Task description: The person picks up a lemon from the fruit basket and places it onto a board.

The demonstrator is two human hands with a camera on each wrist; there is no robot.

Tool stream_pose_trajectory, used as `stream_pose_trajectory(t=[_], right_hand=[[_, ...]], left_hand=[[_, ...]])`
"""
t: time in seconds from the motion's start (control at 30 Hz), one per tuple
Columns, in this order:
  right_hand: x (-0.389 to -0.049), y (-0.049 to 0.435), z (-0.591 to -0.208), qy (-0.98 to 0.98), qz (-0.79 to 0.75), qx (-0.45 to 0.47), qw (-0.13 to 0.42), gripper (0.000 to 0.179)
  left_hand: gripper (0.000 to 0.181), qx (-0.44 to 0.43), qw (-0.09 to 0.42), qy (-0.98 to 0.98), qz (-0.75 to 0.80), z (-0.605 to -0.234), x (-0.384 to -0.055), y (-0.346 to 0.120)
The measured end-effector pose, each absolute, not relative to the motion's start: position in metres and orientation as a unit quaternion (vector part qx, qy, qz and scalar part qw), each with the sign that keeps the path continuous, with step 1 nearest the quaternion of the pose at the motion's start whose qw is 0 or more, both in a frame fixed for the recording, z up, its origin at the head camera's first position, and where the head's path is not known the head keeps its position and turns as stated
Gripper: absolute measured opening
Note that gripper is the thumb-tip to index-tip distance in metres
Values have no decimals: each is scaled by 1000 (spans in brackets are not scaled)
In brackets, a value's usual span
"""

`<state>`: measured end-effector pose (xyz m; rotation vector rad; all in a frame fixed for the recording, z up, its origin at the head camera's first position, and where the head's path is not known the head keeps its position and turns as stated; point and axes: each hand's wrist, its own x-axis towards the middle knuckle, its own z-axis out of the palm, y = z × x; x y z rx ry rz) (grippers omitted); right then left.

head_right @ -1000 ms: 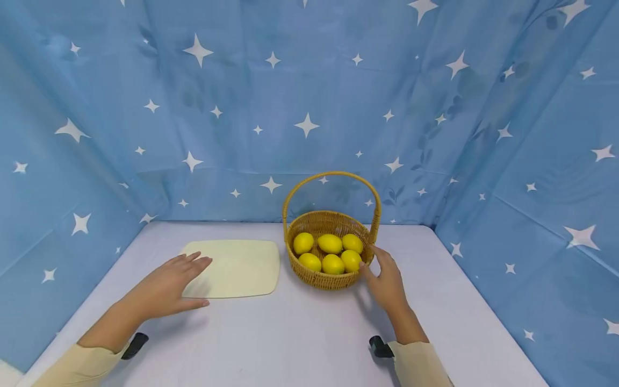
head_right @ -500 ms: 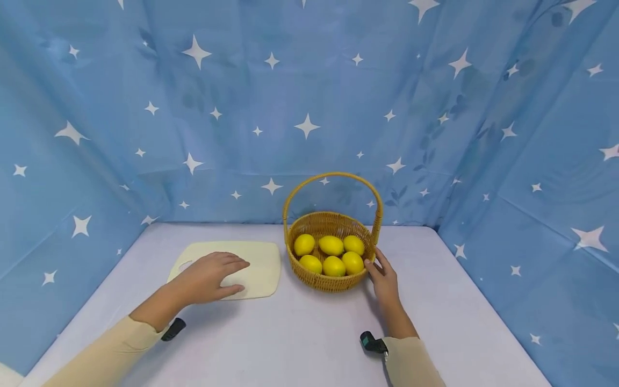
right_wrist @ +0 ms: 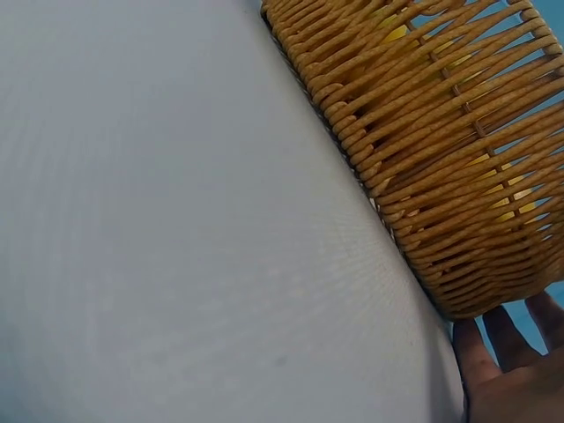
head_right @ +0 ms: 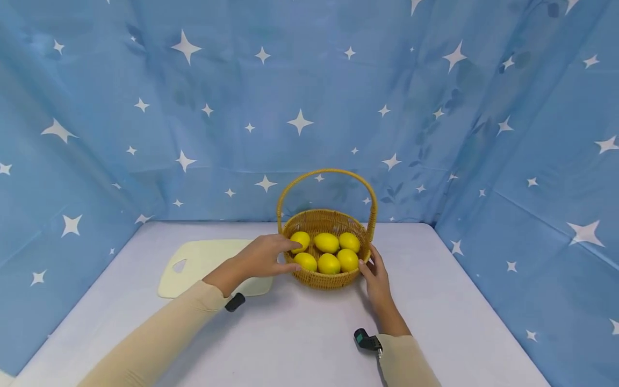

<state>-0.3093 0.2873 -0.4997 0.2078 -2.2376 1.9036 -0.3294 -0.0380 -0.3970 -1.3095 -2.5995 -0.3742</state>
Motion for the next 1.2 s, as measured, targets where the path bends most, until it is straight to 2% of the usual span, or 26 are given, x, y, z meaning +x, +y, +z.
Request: stream_pose_trajectory(t=[0.53,0.9,1.2], right_hand=[[-312,288,-501,-764,633,73,104,60],[-310,287,-505,-758,642,68,94,61],[-312,287,-498,-761,639,61,95,60]], left_hand=[[44,-442,28,-889,-118,-402,-366,-1],[57,-427,-45,-898,-100,-400,-371,7],[55,-395,-91,-909,-95,-397,-379,15]])
